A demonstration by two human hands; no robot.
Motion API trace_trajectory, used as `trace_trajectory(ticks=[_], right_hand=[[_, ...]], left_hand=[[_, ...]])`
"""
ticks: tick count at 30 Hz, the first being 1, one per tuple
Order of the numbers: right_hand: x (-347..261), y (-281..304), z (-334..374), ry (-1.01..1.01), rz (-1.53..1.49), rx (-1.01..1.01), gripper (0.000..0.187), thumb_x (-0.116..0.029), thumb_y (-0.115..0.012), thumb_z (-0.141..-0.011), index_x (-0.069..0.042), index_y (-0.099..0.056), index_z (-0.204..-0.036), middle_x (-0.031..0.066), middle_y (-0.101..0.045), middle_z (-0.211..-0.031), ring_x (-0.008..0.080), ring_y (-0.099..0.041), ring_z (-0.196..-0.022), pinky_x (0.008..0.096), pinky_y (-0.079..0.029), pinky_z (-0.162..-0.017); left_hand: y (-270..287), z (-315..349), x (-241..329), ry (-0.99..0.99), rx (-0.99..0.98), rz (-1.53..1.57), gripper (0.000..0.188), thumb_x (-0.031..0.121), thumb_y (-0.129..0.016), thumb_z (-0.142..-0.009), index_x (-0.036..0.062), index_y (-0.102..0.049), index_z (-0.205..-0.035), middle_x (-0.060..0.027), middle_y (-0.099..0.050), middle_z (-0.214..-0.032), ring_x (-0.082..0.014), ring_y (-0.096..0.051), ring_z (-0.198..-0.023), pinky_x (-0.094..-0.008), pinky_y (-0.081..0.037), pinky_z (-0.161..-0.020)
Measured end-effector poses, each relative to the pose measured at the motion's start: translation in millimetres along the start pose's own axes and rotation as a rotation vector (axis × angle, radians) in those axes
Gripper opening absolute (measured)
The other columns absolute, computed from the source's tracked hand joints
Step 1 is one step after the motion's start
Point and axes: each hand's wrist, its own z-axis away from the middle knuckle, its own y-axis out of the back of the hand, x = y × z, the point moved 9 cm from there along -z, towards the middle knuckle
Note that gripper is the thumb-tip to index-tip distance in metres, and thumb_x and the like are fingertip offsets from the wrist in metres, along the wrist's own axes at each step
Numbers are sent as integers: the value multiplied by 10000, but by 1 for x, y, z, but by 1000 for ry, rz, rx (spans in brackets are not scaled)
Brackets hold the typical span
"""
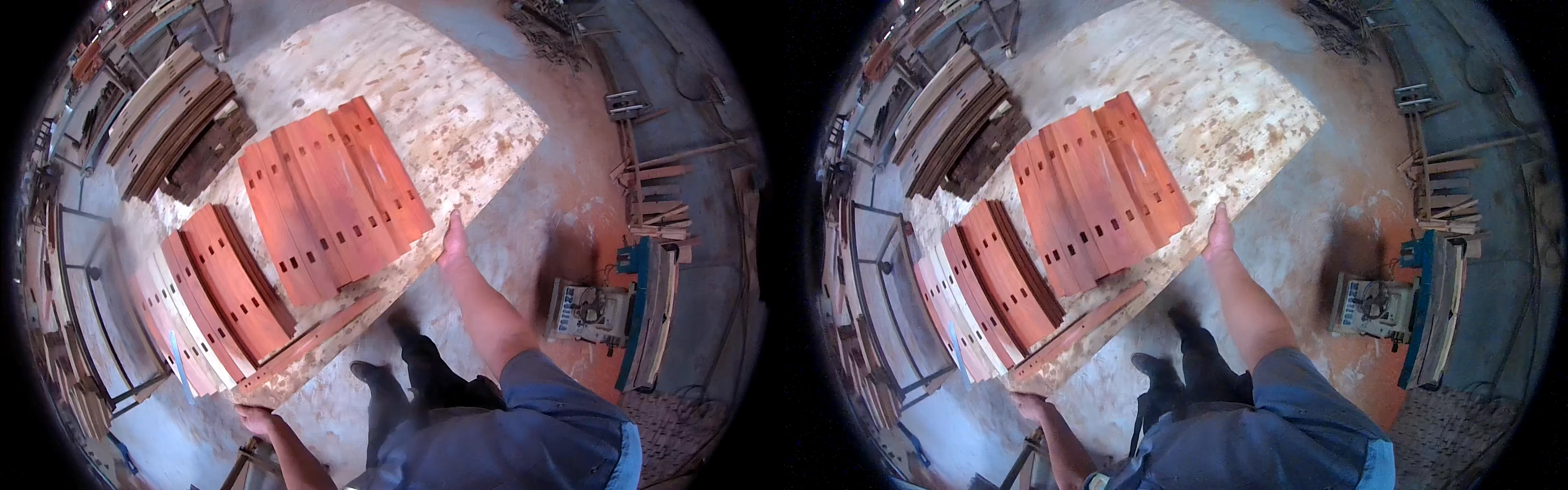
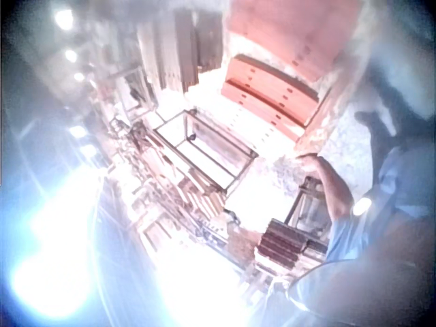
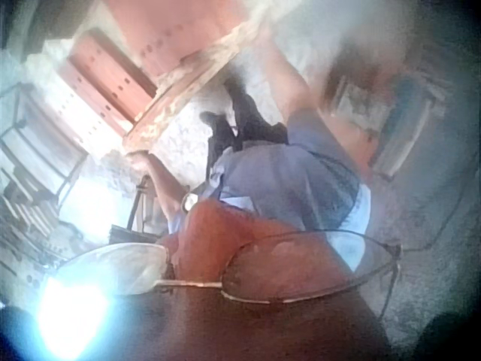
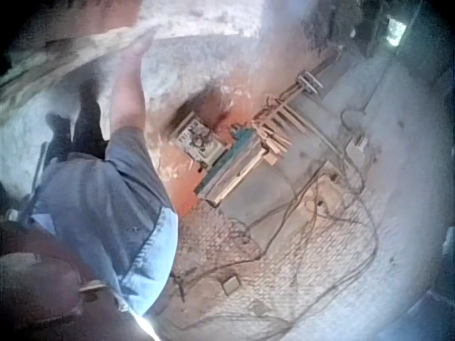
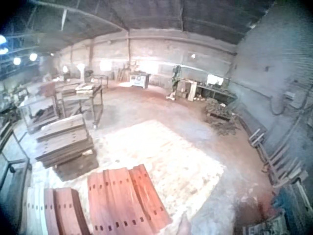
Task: The person removes a clamp from a wooden frame and walks to a workbench. They pick up a small wooden stick and use a hammer to repeatedly tap and shape the stick on a metal surface.
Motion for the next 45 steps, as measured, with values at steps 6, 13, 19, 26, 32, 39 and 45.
trace_trajectory(ticks=[6,13,19,26,32,39,45], right_hand=[[9,14,-12,-46,29,-26,592,-466,-392,-1000,-30,-403,-1402,128,-485,-1392,315,-500,-1239,475,-409,-1043],[7,-3,3,-56,156,-42,638,-515,-323,-997,-54,-360,-1437,123,-443,-1436,311,-465,-1280,462,-371,-1077],[7,-11,9,-3,302,-81,654,-535,-233,-995,-72,-375,-1435,110,-442,-1441,306,-447,-1301,472,-364,-1085],[3,-16,17,-3,356,-243,619,-513,-224,-1002,-105,-336,-1454,92,-377,-1484,304,-382,-1349,489,-327,-1115],[4,-16,21,32,459,-298,615,-520,-275,-992,-115,-338,-1451,85,-382,-1481,292,-398,-1340,499,-344,-1104],[2,-18,17,29,472,-304,650,-555,-317,-970,-127,-332,-1458,58,-383,-1487,255,-377,-1353,478,-356,-1082],[5,-19,2,11,517,-337,589,-509,-297,-989,-102,-423,-1397,85,-494,-1402,279,-513,-1245,470,-483,-982]], left_hand=[[-2,-7,-7,-70,18,74,609,475,-454,-960,-99,-588,-1110,-220,-647,-1049,-302,-646,-870,-380,-534,-771],[1,1,9,-78,97,-173,563,497,-453,-929,5,-658,-1110,-221,-669,-1068,-354,-650,-910,-428,-512,-800],[8,-21,-7,-157,130,-279,633,533,-432,-910,-34,-670,-1059,-271,-656,-1035,-446,-612,-971,-497,-457,-874],[0,-29,-10,-201,117,-418,679,570,-374,-911,-16,-673,-1077,-271,-640,-1089,-443,-592,-1052,-491,-446,-910],[3,-74,-35,-298,172,-543,713,609,-345,-909,-9,-680,-1029,-274,-639,-1086,-430,-595,-1060,-487,-449,-916],[40,46,-81,-572,111,-177,676,463,-481,-955,-144,-467,-1252,-372,-535,-1209,-479,-513,-1172,-443,-423,-980],[128,261,-401,-2,-153,-381,680,439,-526,-941,-94,-401,-1345,-339,-560,-1209,-436,-554,-1147,-447,-440,-969]])
